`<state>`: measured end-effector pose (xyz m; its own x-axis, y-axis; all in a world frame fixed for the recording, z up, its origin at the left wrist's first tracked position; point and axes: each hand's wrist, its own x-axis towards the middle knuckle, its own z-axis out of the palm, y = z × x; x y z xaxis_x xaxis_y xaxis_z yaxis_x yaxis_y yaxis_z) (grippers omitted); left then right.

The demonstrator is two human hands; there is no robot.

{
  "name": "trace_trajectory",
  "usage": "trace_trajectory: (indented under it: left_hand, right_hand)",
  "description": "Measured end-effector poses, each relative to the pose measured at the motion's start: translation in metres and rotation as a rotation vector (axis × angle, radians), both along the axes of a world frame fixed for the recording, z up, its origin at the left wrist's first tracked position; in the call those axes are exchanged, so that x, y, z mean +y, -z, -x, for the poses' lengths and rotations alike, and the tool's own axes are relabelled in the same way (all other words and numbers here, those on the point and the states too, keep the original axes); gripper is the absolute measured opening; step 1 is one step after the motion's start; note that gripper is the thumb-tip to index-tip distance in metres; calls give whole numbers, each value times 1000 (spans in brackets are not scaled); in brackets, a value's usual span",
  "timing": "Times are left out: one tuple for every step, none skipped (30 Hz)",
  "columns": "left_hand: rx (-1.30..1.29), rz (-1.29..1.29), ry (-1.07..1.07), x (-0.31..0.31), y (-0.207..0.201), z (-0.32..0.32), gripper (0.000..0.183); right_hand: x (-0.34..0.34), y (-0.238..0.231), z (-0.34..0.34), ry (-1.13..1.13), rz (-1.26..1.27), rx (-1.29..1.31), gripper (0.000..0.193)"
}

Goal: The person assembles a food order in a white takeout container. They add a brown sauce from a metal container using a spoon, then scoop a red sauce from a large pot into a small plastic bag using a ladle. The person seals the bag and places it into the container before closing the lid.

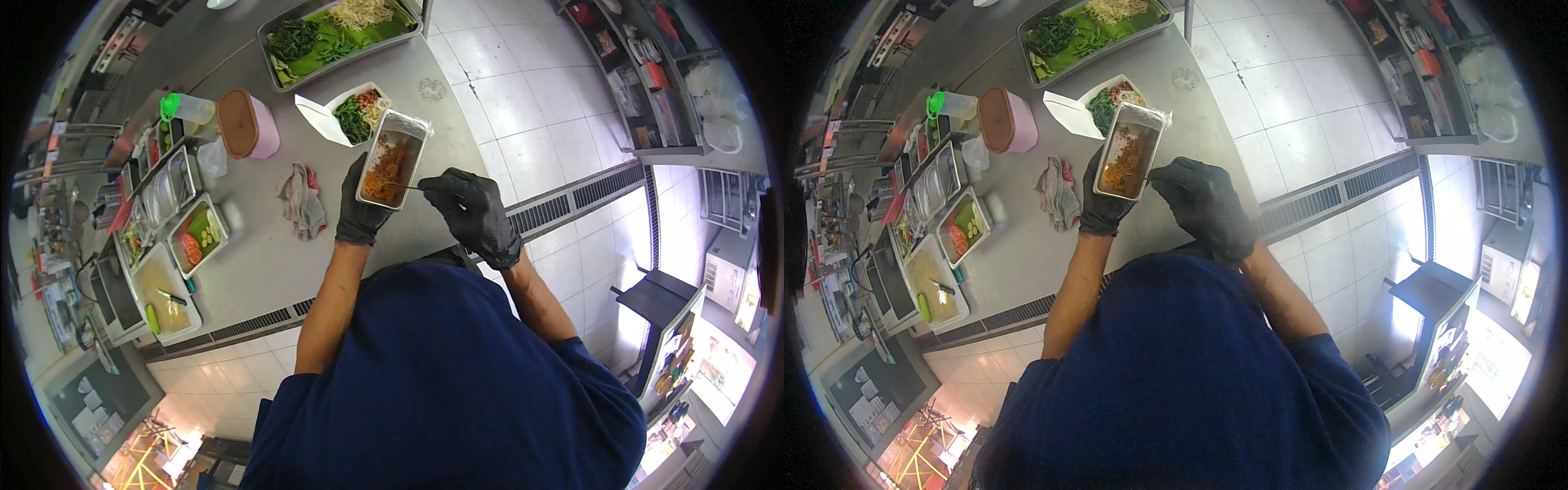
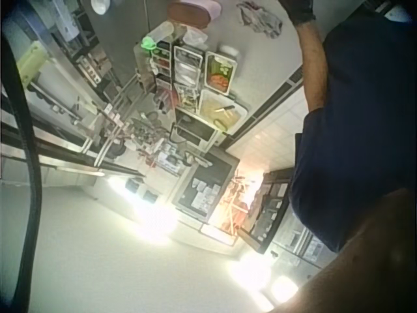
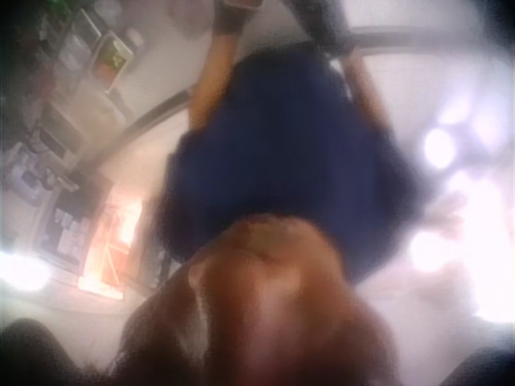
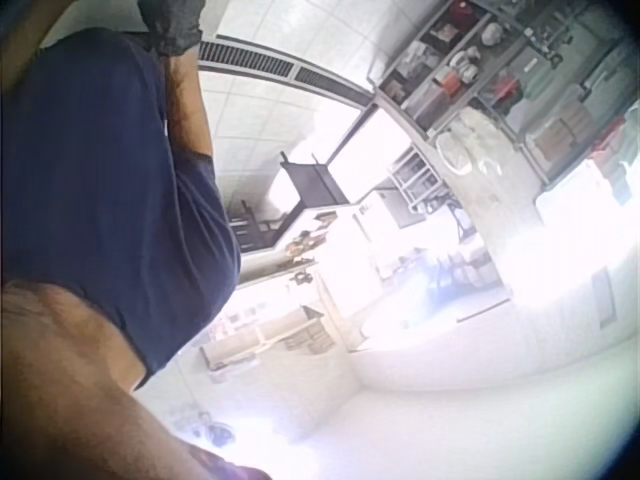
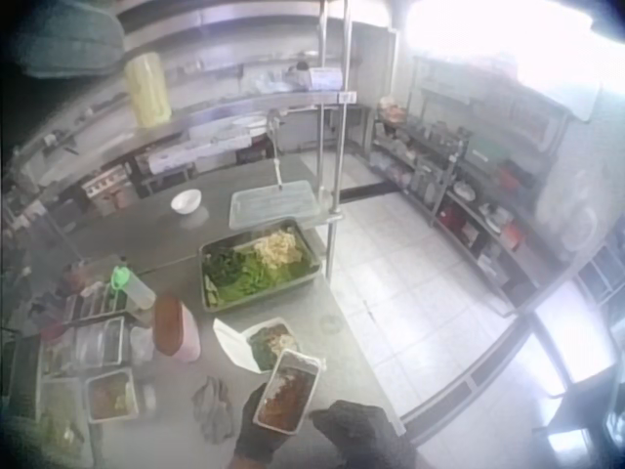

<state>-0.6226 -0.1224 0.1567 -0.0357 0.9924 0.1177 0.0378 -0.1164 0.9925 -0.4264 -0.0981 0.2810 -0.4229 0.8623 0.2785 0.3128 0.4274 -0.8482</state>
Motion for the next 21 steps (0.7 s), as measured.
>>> trace_trajectory:
  left_hand:
    - [144,-31,5,2,-3,0,38]
    - [288,-62,10,3,-6,-1,38]
    - [-79,49,16,4,-2,-1,37]
    - [-447,158,23,6,2,-2,37]
    - [-642,202,33,6,6,-3,36]
    - [-836,249,35,7,5,-4,36]
    - [-856,234,39,6,3,-6,35]
    - [-870,222,46,5,2,-6,35]
    - [-885,211,57,5,-3,-7,35]
    - [-894,204,73,5,-10,-7,35]
    - [-903,197,89,6,-14,-8,35]
    - [-536,82,28,5,-11,-6,38]
    - [-168,-29,-33,5,-6,-3,41]
    - [201,-137,-94,6,-2,-1,44]
    - [150,-109,-97,7,0,0,47]
    - [98,-82,-100,8,2,0,49]
    - [46,-55,-103,9,5,1,52]
    - [96,-57,-97,10,-3,-3,51]
    - [146,-61,-89,11,-19,-6,50]
    - [195,-66,-82,13,-28,-9,49]
    - [-65,19,-43,12,-25,-8,48]
  right_hand:
    - [5,0,0,-34,-62,-57,20]
    - [9,1,0,-68,-123,-114,18]
    - [15,0,1,-57,-152,-134,18]
    - [20,0,2,-46,-180,-153,18]
    - [23,-1,3,-35,-209,-172,18]
    - [26,0,3,-22,-196,-112,18]
    - [28,1,2,-10,-183,-51,18]
    - [29,2,2,2,-169,9,19]
    - [27,8,3,3,-148,71,20]
    - [25,13,4,-24,-139,45,20]
    - [22,17,4,-49,-131,19,20]
    - [20,18,5,-83,-124,-6,20]
    - [16,12,5,-109,-56,-30,20]
    - [13,9,4,-78,-67,-43,21]
    - [10,8,2,-43,-74,-55,22]
    - [8,8,1,-8,-81,-68,22]
    - [10,11,3,10,-149,-76,25]
    - [12,15,4,35,-198,-117,26]
    - [15,17,7,60,-249,-158,26]
    - [17,20,9,85,-299,-201,27]
    - [18,22,12,97,-309,-188,25]
